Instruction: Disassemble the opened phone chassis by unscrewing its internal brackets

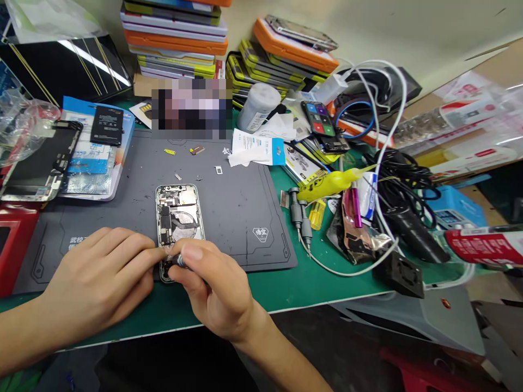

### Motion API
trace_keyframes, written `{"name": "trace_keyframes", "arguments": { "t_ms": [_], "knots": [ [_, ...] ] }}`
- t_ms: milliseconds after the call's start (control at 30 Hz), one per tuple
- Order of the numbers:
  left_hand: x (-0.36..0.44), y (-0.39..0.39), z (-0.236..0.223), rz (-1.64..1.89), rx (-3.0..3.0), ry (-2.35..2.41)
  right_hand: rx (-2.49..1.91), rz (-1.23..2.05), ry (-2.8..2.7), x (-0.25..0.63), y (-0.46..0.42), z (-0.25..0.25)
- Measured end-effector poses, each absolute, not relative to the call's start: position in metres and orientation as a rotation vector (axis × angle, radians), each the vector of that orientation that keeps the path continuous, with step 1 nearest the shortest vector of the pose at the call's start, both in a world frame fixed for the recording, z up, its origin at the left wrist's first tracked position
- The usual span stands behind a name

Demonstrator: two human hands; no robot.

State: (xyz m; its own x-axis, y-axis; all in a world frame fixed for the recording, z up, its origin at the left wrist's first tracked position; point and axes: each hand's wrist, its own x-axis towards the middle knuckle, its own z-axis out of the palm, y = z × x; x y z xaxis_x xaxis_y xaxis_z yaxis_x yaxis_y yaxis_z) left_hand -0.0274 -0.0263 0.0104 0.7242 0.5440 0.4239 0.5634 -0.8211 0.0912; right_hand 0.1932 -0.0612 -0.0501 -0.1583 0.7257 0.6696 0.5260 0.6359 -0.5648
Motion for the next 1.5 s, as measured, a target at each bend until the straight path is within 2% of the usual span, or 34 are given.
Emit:
{"name": "trace_keyframes", "arguments": {
  "t_ms": [100,467,633,800,1033,1333,1500],
  "knots": [
    [-0.028,-0.026,0.01,-0.683,-2.885,-0.926,-0.896,0.142,-1.795,0.189,-0.057,-0.038],
    [-0.028,-0.026,0.011,-0.7,-2.901,-0.919,-0.778,0.172,-1.836,0.191,-0.053,-0.005],
    [-0.029,-0.027,0.011,-0.825,-2.866,-1.019,-0.768,0.145,-1.866,0.187,-0.047,0.003],
    [-0.029,-0.028,0.009,-0.805,-2.861,-1.03,-0.781,0.081,-1.831,0.187,-0.048,0.001],
    [-0.029,-0.027,0.009,-0.774,-2.859,-1.014,-0.686,0.298,-1.86,0.185,-0.05,-0.005],
    [-0.028,-0.027,0.009,-0.766,-2.857,-1.016,-0.771,0.145,-1.843,0.186,-0.05,-0.008],
    [-0.028,-0.028,0.008,-0.765,-2.87,-1.017,-0.766,0.243,-1.811,0.185,-0.053,-0.01]
  ]
}}
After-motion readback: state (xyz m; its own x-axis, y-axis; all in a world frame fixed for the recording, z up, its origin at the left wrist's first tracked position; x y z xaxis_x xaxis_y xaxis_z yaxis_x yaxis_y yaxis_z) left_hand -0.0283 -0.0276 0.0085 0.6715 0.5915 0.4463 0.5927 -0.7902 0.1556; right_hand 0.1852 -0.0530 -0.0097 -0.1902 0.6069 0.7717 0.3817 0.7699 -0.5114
